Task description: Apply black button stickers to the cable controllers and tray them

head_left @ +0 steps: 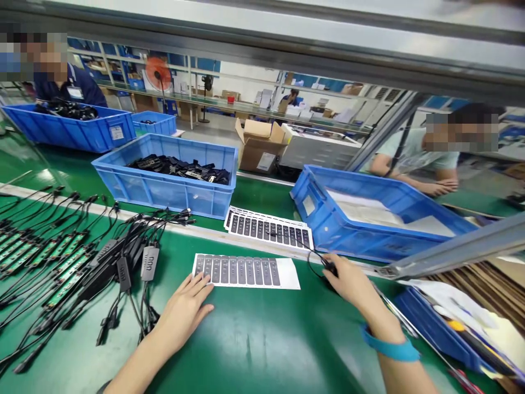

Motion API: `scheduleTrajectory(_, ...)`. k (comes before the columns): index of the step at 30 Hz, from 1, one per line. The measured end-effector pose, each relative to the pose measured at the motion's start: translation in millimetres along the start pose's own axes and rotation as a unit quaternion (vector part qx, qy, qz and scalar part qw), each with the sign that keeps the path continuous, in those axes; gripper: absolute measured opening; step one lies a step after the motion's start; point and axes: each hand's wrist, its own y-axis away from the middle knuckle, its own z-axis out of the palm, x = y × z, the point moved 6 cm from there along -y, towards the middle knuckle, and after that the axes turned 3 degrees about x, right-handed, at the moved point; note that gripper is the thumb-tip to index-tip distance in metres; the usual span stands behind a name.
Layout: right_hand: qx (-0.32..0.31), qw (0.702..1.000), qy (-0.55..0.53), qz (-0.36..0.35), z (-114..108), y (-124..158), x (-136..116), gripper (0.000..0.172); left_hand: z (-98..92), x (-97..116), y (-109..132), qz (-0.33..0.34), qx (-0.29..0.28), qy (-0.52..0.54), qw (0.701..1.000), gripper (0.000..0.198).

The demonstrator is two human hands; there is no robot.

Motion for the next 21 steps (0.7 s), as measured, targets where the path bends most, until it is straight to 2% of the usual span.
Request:
scheduleTrajectory(2,-0.014,0.995,0.096,0.035,13.4,11.4,15.9,0.024,-2.5,-0.9,0.1,-0.012,0.009,-0.006,1.0,0.038)
scheduleTrajectory(4,0.019,0.991,0.13,0.033,17.1,15.1,4.7,0.026,-3.8,-1.8,0.4,-0.021,0.011,-0.015,1.0,0.039)
scheduleTrajectory(5,0.038,0.993,0.109,0.012,17.8,14.0,-10.1,0.028,-4.0,-2.2,0.6,-0.024,0.008,-0.021,0.999,0.039)
scheduleTrajectory(7,0.047,0.997,-0.002,-0.052,21.4,7.7,-49.2,0.028,-3.8,-2.8,0.8,-0.027,-0.002,-0.038,0.999,0.039)
scheduleTrajectory(10,-0.005,0.977,-0.181,-0.114,33.6,-3.5,-100.5,0.026,-4.5,-3.3,0.8,-0.028,-0.01,-0.058,0.998,0.039)
scheduleTrajectory(12,-0.031,0.96,-0.253,-0.118,42.3,-7.2,-115.4,0.023,-6.1,-2.4,0.7,-0.029,-0.007,-0.058,0.998,0.04)
scheduleTrajectory(15,-0.024,0.932,-0.355,-0.069,49.8,-8.3,-104.5,0.027,-6.8,1.2,0.0,-0.037,-0.013,-0.052,0.998,0.04)
scheduleTrajectory(17,0.008,0.901,-0.433,0.023,50.3,-9.8,-81.2,0.032,-7.0,3.7,-1.6,-0.045,-0.02,-0.047,0.998,0.04)
scheduleTrajectory(19,0.064,0.849,-0.508,0.134,44.2,-10.6,-58.7,0.036,-11.2,3.3,-4.1,-0.061,-0.011,-0.044,0.997,0.039)
scheduleTrajectory(21,0.111,0.79,-0.571,0.195,30.3,-10.8,-52.9,0.037,-23.0,-4.5,-5.6,-0.109,0.022,-0.067,0.992,0.036)
